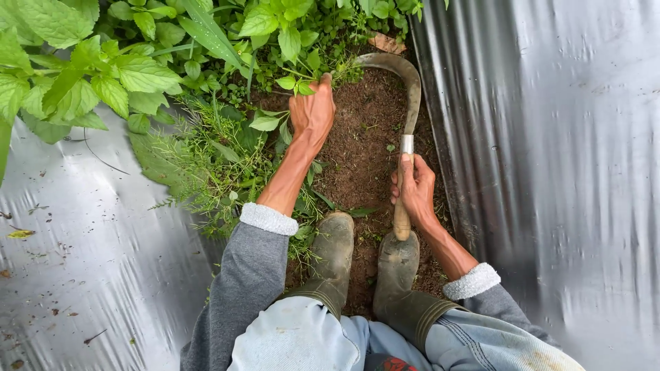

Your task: The person uses a sickle to cut weeds at the base and pulls them out by hand. They gather the removed weeds into a pile on the ground next to the crop row.

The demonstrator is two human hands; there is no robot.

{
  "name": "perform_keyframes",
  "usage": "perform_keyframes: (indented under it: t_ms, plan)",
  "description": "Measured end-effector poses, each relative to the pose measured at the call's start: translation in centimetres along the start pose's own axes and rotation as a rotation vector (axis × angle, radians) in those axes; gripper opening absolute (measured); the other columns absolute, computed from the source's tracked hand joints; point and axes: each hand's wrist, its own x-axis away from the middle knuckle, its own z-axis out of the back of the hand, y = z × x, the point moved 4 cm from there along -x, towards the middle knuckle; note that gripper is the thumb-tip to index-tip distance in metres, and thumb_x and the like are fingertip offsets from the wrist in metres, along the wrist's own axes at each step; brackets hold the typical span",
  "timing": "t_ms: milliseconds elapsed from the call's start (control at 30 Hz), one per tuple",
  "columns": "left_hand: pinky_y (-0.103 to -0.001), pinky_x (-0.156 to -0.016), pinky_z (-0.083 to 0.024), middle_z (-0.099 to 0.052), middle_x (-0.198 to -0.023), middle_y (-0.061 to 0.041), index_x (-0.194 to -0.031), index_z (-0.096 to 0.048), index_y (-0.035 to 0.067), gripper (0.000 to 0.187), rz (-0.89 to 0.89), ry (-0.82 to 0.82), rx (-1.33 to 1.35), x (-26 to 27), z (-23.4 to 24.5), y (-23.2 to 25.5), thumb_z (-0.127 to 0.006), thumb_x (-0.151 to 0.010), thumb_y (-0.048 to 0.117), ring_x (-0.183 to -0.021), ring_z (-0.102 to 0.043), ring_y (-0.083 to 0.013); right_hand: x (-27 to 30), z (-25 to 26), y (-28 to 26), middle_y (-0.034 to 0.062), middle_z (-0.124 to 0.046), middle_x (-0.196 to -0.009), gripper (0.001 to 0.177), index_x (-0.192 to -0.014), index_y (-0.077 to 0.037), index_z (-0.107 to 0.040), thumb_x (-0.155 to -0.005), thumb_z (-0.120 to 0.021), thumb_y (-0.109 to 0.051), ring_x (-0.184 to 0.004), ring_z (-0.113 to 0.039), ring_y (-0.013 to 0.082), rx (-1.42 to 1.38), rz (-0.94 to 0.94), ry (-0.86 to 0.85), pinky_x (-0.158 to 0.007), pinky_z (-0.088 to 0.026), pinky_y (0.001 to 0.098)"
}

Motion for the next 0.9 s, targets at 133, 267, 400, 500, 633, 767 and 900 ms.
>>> perform_keyframes:
  t_ms: [133,267,400,500,633,767,900]
  plan:
    - [-0.032,-0.047,-0.041,-0.050,-0.048,0.001,-0.100,-0.065,-0.001,0.041,0.140,-0.050,0.284,0.4,0.1,0.1,-0.035,-0.109,0.025,-0.035,-0.041,-0.0146,-2.1,-0.1,-0.5,0.0093,-0.055,-0.065,0.030,-0.113,0.003,-0.055,-0.112,-0.041,-0.023,-0.043,-0.055,0.0143,0.010,0.073,0.040,-0.033,-0.051,0.0300]
    - [-0.026,-0.041,-0.038,-0.050,-0.048,0.003,-0.098,-0.066,0.001,0.034,0.078,0.004,0.205,0.7,0.8,0.2,-0.039,-0.107,0.020,-0.033,-0.043,-0.0112,-1.4,-0.6,0.2,0.0066,-0.054,-0.065,0.030,-0.111,0.001,-0.053,-0.113,-0.040,-0.026,-0.044,-0.054,0.0122,0.008,0.018,0.020,-0.032,-0.051,0.0282]
    - [-0.027,-0.042,-0.040,-0.061,-0.057,-0.003,-0.107,-0.068,0.001,0.023,-0.044,0.041,-0.010,2.2,1.5,-1.2,-0.048,-0.105,0.011,-0.037,-0.052,-0.0117,-0.1,-0.3,0.2,0.0071,-0.052,-0.063,0.029,-0.109,0.001,-0.051,-0.113,-0.039,-0.025,-0.043,-0.052,0.0129,0.001,-0.048,0.035,-0.032,-0.050,0.0286]
    - [-0.026,-0.042,-0.046,-0.069,-0.068,-0.010,-0.113,-0.068,0.001,0.019,-0.117,0.071,-0.027,4.2,2.2,-0.3,-0.053,-0.102,0.007,-0.042,-0.059,-0.0142,-3.1,-1.6,0.6,0.0050,-0.053,-0.066,0.029,-0.108,-0.001,-0.050,-0.113,-0.038,-0.027,-0.045,-0.055,0.0114,0.006,0.043,0.014,-0.034,-0.053,0.0268]
    - [-0.030,-0.044,-0.043,-0.058,-0.054,-0.004,-0.094,-0.065,0.006,0.045,0.166,-0.037,0.379,3.0,1.7,-1.7,-0.034,-0.108,0.037,-0.037,-0.046,-0.0160,-0.8,-2.3,1.8,0.0050,-0.050,-0.064,0.031,-0.110,-0.003,-0.051,-0.113,-0.040,-0.032,-0.044,-0.050,0.0109,-0.109,-0.145,-0.026,-0.032,-0.050,0.0272]
    - [-0.034,-0.041,-0.041,-0.052,-0.050,-0.002,-0.095,-0.066,0.002,0.048,0.229,-0.073,0.448,5.3,2.9,-3.0,-0.034,-0.104,0.037,-0.036,-0.043,-0.0158,-2.3,-1.8,1.3,0.0051,-0.050,-0.064,0.032,-0.110,-0.003,-0.052,-0.113,-0.041,-0.033,-0.043,-0.051,0.0110,-0.094,-0.143,0.002,-0.032,-0.049,0.0277]
    - [-0.034,-0.042,-0.043,-0.058,-0.053,-0.006,-0.102,-0.067,0.001,0.037,0.165,-0.121,0.389,8.5,3.3,-2.9,-0.040,-0.103,0.027,-0.036,-0.048,-0.0182,-0.1,-3.2,3.6,0.0052,-0.048,-0.063,0.034,-0.111,-0.004,-0.051,-0.113,-0.039,-0.035,-0.042,-0.049,0.0112,-0.142,-0.209,-0.030,-0.031,-0.048,0.0285]
